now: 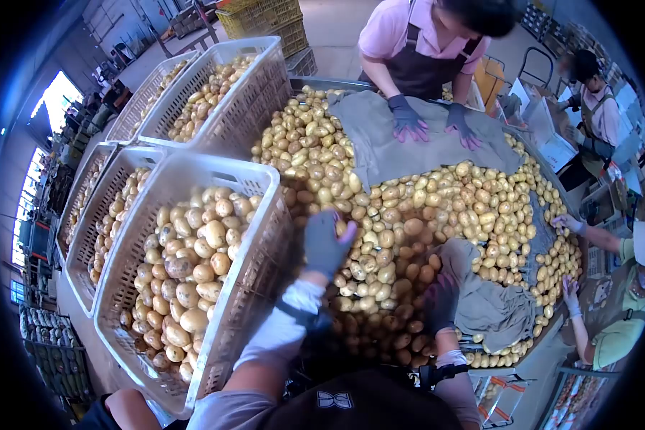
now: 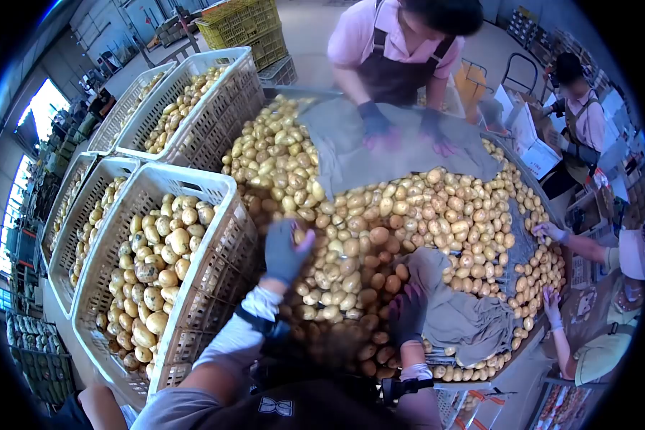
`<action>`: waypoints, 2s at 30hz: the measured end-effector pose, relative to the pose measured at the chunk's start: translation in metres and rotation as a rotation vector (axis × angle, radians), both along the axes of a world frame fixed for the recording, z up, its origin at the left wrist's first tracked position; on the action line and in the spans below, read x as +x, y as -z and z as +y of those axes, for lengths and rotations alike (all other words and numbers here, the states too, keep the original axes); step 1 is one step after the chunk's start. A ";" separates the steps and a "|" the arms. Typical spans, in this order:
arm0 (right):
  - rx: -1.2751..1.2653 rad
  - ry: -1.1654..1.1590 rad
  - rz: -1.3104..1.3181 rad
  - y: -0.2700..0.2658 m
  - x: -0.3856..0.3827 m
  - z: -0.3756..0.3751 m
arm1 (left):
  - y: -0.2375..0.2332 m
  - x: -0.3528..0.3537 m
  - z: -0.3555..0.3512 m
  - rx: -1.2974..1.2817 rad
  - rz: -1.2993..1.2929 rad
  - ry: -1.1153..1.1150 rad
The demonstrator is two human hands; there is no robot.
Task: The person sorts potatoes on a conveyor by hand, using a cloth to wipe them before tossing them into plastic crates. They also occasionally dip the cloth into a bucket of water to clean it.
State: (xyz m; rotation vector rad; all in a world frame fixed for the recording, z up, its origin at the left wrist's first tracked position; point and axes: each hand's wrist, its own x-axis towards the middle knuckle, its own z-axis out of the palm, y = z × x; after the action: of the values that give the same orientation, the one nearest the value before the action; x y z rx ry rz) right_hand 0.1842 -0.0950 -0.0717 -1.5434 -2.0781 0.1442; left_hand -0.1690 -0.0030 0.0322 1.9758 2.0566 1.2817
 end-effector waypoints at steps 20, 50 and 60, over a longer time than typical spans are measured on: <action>-0.030 -0.335 0.001 -0.081 -0.144 0.042 | 0.049 0.025 -0.091 -0.365 -0.014 0.073; 0.017 -0.226 0.149 -0.124 -0.014 0.056 | -0.141 0.103 0.111 0.748 0.728 1.196; -0.342 -0.321 0.424 -0.111 -0.052 -0.014 | -0.136 0.173 0.016 0.492 0.718 1.339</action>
State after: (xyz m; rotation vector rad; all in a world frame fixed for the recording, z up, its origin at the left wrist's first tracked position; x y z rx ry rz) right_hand 0.1322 -0.1089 0.0397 -1.2053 -1.9995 0.9035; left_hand 0.0041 0.0129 0.1685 3.2559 -0.0291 0.7493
